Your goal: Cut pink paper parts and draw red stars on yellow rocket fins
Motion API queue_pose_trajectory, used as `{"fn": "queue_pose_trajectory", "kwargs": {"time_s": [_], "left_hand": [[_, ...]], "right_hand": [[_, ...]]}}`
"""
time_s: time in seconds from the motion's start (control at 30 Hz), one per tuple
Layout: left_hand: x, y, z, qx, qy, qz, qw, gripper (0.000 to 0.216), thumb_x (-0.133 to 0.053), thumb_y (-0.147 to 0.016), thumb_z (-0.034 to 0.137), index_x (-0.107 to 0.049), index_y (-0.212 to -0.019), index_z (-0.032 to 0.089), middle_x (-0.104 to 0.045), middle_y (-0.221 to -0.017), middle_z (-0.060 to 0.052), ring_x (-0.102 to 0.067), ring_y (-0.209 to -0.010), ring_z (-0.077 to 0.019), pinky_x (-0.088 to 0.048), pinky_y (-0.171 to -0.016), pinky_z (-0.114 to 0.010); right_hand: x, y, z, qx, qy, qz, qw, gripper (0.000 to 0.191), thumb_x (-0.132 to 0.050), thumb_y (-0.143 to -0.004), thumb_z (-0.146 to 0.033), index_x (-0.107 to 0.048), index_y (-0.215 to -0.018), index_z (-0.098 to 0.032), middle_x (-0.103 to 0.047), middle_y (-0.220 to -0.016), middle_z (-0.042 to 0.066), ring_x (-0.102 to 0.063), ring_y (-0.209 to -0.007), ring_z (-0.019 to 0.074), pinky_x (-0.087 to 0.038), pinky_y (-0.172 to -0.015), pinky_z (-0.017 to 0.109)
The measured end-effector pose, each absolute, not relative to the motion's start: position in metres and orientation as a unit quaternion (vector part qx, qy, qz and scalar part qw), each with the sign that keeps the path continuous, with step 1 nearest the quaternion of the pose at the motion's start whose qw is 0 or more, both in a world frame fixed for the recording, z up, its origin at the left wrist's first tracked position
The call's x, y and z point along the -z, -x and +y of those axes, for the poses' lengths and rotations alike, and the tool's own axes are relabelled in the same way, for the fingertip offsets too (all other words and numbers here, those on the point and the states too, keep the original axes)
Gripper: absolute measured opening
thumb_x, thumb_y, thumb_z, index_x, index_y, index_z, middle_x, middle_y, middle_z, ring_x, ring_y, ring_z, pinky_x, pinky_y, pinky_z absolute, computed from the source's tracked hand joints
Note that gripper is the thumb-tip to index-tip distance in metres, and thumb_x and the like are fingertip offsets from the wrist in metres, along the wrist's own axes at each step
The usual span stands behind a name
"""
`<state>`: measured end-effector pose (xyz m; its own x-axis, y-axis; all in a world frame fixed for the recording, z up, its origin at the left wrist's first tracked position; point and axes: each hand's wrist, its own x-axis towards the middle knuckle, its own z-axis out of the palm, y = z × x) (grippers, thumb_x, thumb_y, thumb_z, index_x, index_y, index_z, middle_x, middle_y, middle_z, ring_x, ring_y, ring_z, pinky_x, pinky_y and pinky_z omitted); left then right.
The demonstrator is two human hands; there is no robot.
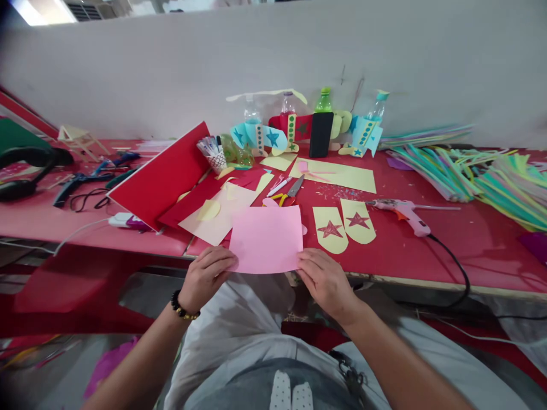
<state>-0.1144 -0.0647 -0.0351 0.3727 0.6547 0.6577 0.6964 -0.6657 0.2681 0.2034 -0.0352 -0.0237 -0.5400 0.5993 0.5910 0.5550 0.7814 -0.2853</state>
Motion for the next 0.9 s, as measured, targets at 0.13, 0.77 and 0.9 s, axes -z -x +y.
{"fn": "queue_pose_trajectory", "kwargs": {"time_s": [0.13, 0.77, 0.9], "left_hand": [[0.029, 0.113, -0.069, 0.369, 0.822, -0.434, -0.011, 0.015, -0.067, -0.087, 0.019, -0.066, -0.102, 0.02, -0.07, -0.103, -0.006, -0.06, -0.098, -0.0202, -0.05, -0.092, -0.038], [0.018, 0.097, -0.06, 0.338, 0.767, -0.545, -0.02, 0.016, -0.061, -0.092, 0.028, -0.066, -0.082, 0.017, -0.065, -0.086, -0.005, -0.056, -0.085, -0.0198, -0.046, -0.077, -0.033], [0.015, 0.099, -0.06, 0.35, 0.769, -0.534, -0.032, 0.012, -0.062, -0.091, 0.026, -0.066, -0.084, 0.017, -0.065, -0.085, -0.005, -0.055, -0.085, -0.0195, -0.046, -0.077, -0.033]], "right_hand": [[0.026, -0.203, -0.033, -0.061, 0.336, -0.868, 0.359, 0.013, -0.062, -0.085, -0.011, -0.064, -0.095, -0.02, -0.07, -0.103, 0.009, -0.06, -0.102, 0.0244, -0.053, -0.09, 0.045], [0.016, -0.191, -0.021, -0.064, 0.442, -0.828, 0.34, 0.022, -0.058, -0.09, -0.029, -0.057, -0.069, -0.02, -0.062, -0.078, 0.006, -0.055, -0.08, 0.0212, -0.046, -0.076, 0.037], [0.016, -0.195, -0.019, -0.059, 0.438, -0.833, 0.334, 0.023, -0.059, -0.089, -0.027, -0.055, -0.068, -0.019, -0.062, -0.078, 0.006, -0.055, -0.079, 0.0209, -0.046, -0.076, 0.037]]}}
